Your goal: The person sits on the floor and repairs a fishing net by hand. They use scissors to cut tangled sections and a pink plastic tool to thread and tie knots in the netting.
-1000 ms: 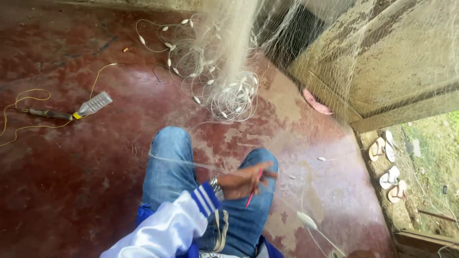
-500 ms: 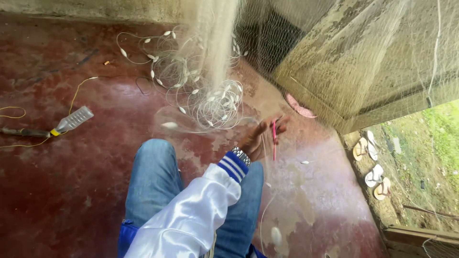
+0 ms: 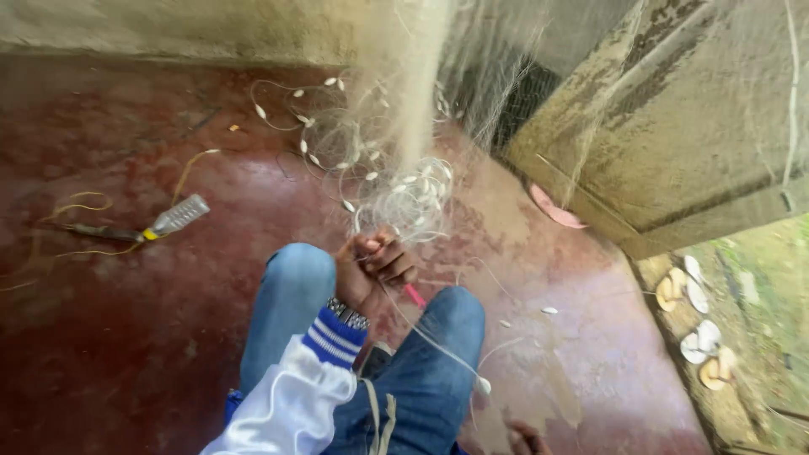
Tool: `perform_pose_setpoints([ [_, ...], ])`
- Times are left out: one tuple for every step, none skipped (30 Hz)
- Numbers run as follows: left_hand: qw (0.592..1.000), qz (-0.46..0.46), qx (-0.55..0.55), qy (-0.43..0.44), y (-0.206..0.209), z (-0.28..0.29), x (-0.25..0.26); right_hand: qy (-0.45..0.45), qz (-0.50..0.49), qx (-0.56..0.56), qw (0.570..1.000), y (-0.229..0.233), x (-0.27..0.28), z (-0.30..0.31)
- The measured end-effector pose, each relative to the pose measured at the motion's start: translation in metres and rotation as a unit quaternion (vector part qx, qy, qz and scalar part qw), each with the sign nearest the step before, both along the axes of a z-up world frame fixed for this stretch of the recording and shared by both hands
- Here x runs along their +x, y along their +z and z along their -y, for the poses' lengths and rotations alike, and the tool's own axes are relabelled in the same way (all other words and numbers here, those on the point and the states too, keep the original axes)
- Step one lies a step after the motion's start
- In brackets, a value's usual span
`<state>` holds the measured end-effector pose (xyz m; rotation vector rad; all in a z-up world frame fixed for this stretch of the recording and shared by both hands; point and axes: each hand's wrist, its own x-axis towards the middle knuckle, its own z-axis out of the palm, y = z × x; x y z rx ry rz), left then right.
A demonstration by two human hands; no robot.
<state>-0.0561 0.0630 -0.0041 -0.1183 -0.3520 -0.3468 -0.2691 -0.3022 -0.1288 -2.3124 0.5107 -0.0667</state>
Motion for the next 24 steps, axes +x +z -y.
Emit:
perform_pose_setpoints([
  [0.997,-0.081,0.016,0.013,0.009,-0.009,-0.01,0.002,-0.003,0.013,1.0,-0.029,0.015,0.03],
  [0.997,-0.078,0.023,0.019,0.015,-0.015,-0.014,0.008,0.0,0.021,1.0,-0.061,0.03,0.059],
  [0.998,-0.06,0.02,0.021,0.019,-0.018,-0.019,-0.078,-0.026,0.257,0.963,-0.09,0.045,0.092],
  [0.999,-0.043,0.016,0.022,0.022,-0.021,-0.025,-0.155,-0.052,0.479,0.862,-0.119,0.06,0.123],
  [0.999,-0.04,0.017,0.03,0.026,-0.019,-0.028,-0.147,-0.054,0.481,0.863,-0.092,0.069,0.105],
  [0.999,-0.034,0.0,0.02,0.03,-0.017,-0.031,-0.209,0.071,0.253,0.942,-0.065,0.077,0.087],
  [0.999,-0.03,-0.017,0.007,0.033,-0.014,-0.034,-0.256,0.195,0.007,0.947,-0.038,0.08,0.068],
  [0.999,-0.028,-0.016,0.012,0.032,-0.012,-0.035,-0.252,0.196,0.01,0.948,0.008,0.098,0.045],
  [1.0,-0.019,0.015,0.013,0.029,-0.008,-0.036,-0.187,0.199,0.002,0.962,0.056,0.111,0.012],
  [0.999,-0.01,0.046,0.015,0.025,-0.004,-0.036,-0.12,0.202,-0.006,0.972,0.106,0.121,-0.028],
  [0.999,-0.013,0.046,0.015,0.027,-0.003,-0.037,-0.12,0.199,-0.006,0.973,0.123,0.132,-0.052],
  [0.998,0.003,0.061,0.005,0.029,-0.002,-0.038,-0.026,0.186,0.085,0.979,0.141,0.144,-0.077],
  [0.997,0.021,0.078,-0.008,0.03,-0.002,-0.037,0.065,0.171,0.176,0.967,0.156,0.155,-0.102],
  [0.997,0.021,0.079,-0.01,0.024,-0.003,-0.037,0.062,0.171,0.177,0.967,0.166,0.168,-0.125],
  [0.995,0.02,0.086,-0.038,0.019,-0.004,-0.036,0.156,0.143,0.166,0.963,0.176,0.18,-0.146],
  [0.993,0.02,0.092,-0.066,0.014,-0.005,-0.034,0.248,0.112,0.155,0.95,0.187,0.194,-0.168],
  [0.993,0.018,0.091,-0.075,0.015,-0.009,-0.032,0.24,0.111,0.153,0.952,0.185,0.203,-0.178],
  [0.991,0.039,0.103,-0.073,0.015,-0.013,-0.03,0.27,0.091,0.122,0.951,0.183,0.212,-0.189],
  [0.989,0.061,0.113,-0.069,0.016,-0.017,-0.026,0.3,0.07,0.09,0.947,0.182,0.223,-0.199],
  [0.989,0.06,0.109,-0.076,0.016,-0.023,-0.02,0.294,0.068,0.087,0.949,0.182,0.219,-0.196],
  [0.982,0.072,0.146,-0.1,0.016,-0.03,-0.013,0.302,0.041,0.099,0.947,0.184,0.218,-0.194],
  [0.972,0.084,0.182,-0.125,0.015,-0.038,-0.007,0.309,0.014,0.11,0.944,0.185,0.216,-0.193],
  [0.972,0.083,0.178,-0.126,0.027,-0.042,0.005,0.308,0.011,0.107,0.945,0.183,0.21,-0.181],
  [0.96,0.128,0.221,-0.115,0.038,-0.046,0.017,0.258,0.002,0.117,0.959,0.18,0.204,-0.169],
])
